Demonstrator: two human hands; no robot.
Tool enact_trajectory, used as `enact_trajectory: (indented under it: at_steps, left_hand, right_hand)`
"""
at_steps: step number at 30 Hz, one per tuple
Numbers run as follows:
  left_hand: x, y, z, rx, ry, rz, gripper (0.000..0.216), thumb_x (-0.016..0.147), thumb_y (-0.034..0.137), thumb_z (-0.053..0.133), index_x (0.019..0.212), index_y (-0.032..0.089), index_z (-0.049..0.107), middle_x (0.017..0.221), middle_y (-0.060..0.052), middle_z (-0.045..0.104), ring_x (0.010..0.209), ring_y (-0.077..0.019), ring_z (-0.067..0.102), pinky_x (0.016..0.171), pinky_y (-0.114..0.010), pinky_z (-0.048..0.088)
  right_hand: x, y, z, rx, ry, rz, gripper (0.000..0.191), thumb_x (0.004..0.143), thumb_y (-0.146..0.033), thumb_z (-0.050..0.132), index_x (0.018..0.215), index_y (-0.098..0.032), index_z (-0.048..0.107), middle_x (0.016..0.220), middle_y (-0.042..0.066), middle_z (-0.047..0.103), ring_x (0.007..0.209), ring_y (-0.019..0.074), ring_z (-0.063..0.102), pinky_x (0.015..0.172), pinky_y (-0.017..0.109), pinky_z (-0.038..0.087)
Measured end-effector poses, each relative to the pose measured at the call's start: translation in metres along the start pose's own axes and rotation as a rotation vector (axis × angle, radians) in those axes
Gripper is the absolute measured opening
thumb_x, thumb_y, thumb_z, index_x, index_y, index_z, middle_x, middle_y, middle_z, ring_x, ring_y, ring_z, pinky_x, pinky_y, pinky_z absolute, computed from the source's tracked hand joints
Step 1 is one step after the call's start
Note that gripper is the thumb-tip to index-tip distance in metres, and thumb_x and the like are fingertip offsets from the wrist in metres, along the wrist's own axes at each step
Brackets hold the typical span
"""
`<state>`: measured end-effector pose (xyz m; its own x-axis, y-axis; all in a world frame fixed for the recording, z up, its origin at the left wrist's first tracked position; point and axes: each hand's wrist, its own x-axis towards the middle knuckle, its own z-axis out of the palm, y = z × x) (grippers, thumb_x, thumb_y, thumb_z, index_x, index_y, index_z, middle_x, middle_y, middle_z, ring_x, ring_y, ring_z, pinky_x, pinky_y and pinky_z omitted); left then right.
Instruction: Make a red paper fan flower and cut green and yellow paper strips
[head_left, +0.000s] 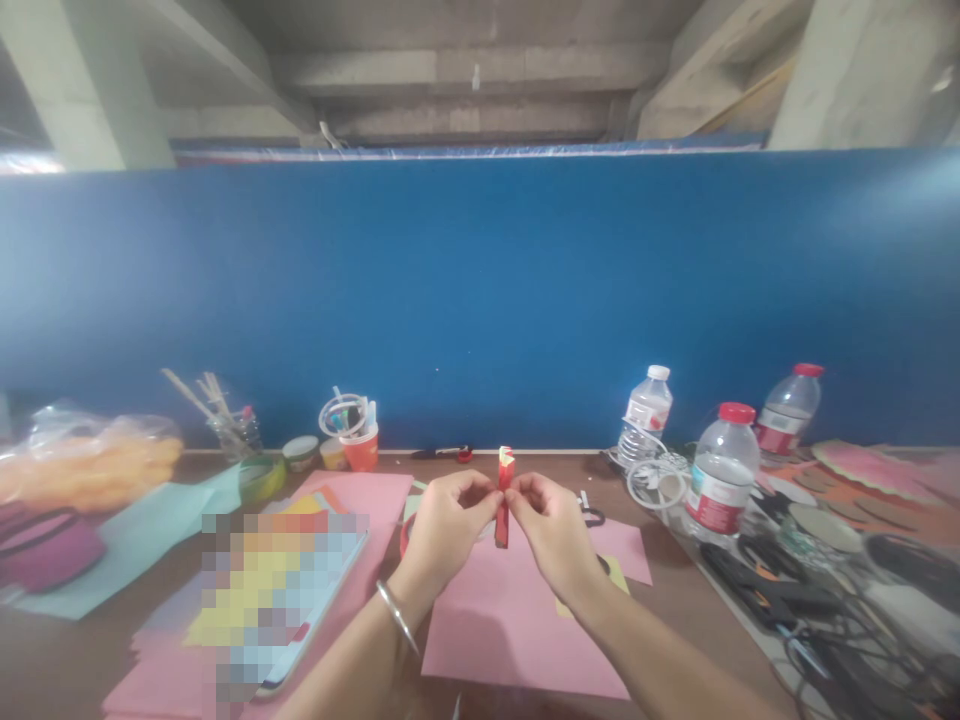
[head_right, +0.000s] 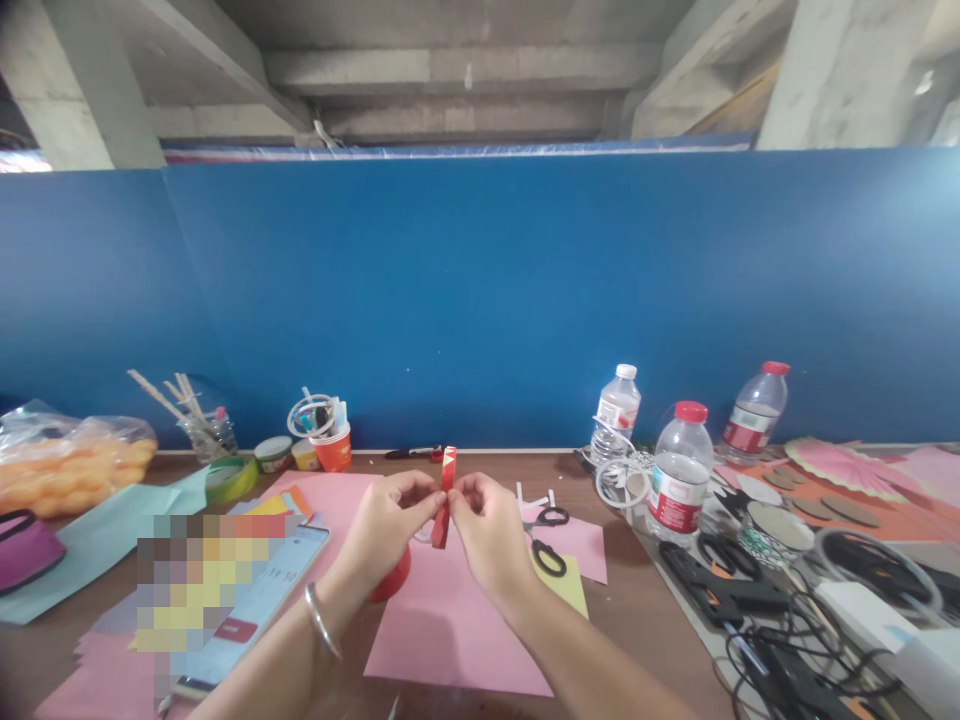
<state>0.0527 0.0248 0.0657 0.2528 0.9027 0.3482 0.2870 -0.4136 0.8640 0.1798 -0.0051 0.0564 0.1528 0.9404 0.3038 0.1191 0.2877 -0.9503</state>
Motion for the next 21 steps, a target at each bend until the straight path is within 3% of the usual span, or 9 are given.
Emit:
enact_trajectory:
  at_steps: [4,14,18,21]
  left_hand:
    - [0.003,-0.003,-0.005,-0.124,-0.021,-0.043,0.014,0.074,0.027,0.055,0.07,0.016,0.061,0.061,0.001,0.059,0.054,-0.012,0.051,0.051,-0.022,0.038]
    - [0.005,0.002,-0.012,-0.23,-0.123,-0.033,0.013,0.077,0.024,0.052,0.072,0.015,0.06,0.059,0.002,0.056,0.051,-0.0104,0.048,0.052,-0.023,0.038]
    - [0.002,0.009,-0.019,-0.304,-0.297,-0.079,0.018,0.078,0.028,0.051,0.07,0.015,0.06,0.054,0.001,0.056,0.045,-0.0105,0.049,0.048,-0.023,0.04]
    - [-0.001,0.015,-0.028,-0.206,-0.478,-0.075,0.018,0.075,0.027,0.054,0.063,0.015,0.062,0.054,0.0,0.059,0.047,-0.0115,0.052,0.049,-0.023,0.041]
  right_hand:
    - [0.006,0.0,-0.007,0.031,-0.051,0.023,0.01,0.072,-0.022,0.05,0.065,-0.018,0.055,0.049,-0.005,0.044,0.044,0.0088,0.035,0.044,0.022,0.027]
    - [0.011,-0.003,-0.019,-0.065,-0.19,-0.064,0.011,0.076,-0.024,0.049,0.068,-0.018,0.052,0.057,-0.004,0.042,0.052,0.0102,0.038,0.049,0.021,0.03]
    - [0.014,-0.006,-0.023,-0.082,-0.348,-0.09,0.011,0.078,-0.025,0.048,0.073,-0.018,0.055,0.065,-0.002,0.05,0.062,0.0129,0.046,0.057,0.023,0.035]
    - [0.017,-0.008,-0.029,-0.184,-0.445,-0.084,0.009,0.076,-0.02,0.049,0.07,-0.018,0.055,0.068,-0.001,0.054,0.064,0.0136,0.049,0.057,0.023,0.036]
